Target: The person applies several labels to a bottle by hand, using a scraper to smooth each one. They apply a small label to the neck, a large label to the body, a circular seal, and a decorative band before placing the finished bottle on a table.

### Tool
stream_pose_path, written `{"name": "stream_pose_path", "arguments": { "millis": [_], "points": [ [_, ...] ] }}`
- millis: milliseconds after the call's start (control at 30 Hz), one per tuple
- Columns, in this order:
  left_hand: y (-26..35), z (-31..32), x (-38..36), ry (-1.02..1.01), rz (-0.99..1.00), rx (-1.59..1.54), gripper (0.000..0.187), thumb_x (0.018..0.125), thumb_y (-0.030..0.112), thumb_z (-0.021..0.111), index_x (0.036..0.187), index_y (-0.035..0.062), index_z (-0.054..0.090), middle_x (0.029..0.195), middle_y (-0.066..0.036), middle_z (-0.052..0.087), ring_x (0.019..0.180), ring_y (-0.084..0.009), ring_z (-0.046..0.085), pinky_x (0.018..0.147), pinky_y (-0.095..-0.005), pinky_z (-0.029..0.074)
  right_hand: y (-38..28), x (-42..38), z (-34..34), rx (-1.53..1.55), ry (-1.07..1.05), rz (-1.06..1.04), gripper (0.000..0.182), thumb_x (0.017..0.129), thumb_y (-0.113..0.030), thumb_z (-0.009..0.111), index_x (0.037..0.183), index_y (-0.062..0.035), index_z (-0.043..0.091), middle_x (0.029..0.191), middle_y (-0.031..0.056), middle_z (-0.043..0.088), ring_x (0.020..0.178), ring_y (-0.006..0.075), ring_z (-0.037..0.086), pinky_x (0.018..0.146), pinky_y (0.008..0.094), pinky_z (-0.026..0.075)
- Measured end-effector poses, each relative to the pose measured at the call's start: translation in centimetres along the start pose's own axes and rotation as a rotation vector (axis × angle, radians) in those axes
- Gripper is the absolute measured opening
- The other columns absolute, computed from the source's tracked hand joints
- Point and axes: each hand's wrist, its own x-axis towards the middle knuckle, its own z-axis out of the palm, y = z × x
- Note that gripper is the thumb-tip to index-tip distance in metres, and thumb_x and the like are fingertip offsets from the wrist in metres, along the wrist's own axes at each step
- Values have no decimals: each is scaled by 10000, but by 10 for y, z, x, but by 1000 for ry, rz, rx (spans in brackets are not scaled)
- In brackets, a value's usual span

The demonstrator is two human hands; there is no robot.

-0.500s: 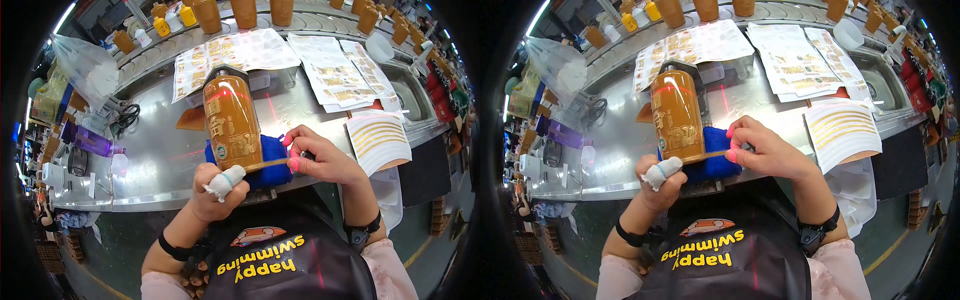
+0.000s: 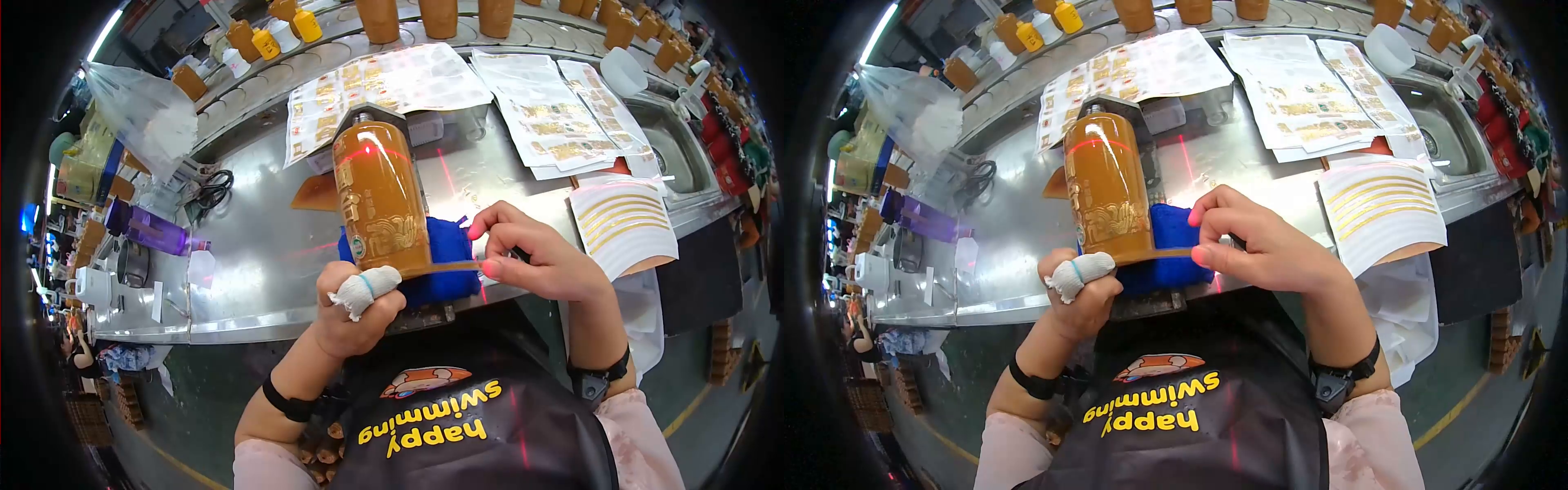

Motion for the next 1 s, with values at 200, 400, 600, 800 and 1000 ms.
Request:
{"name": "stream_pose_path", "arguments": {
  "millis": [200,400,600,800,1000],
  "points": [
    [-5,3,-3,-28,51,-9,218,607,86,707,810,151,660,1013,-44,616,958,-277,487,766,-402,409,4,-4,-4,4,16,5,237,923,-240,666,846,-28,595,1106,107,508,1021,178,492,853,278,414],
    [-6,1,9,-60,126,1,235,597,94,699,817,172,672,1014,-47,614,929,-272,489,746,-396,402,10,0,0,54,26,84,246,920,-240,669,843,-21,587,1081,107,504,1037,194,491,852,292,413],
    [0,2,-3,-13,18,66,213,615,93,691,812,170,669,1029,-39,609,927,-268,474,746,-391,392,16,3,1,22,1,74,207,922,-217,656,834,-47,575,1157,80,481,1032,144,458,866,289,404],
    [-7,0,15,-90,174,7,224,601,116,704,815,177,673,1039,-24,609,916,-252,465,726,-398,386,17,4,3,71,-5,115,235,933,-252,653,843,-45,586,1158,77,474,1024,149,461,867,289,404],
    [-2,-1,1,-49,37,-16,191,635,72,723,772,172,636,1017,-32,626,918,-265,491,762,-404,397,14,6,3,28,5,77,230,929,-250,655,846,-45,592,1155,78,476,1010,142,463,856,279,403]
  ]
}}
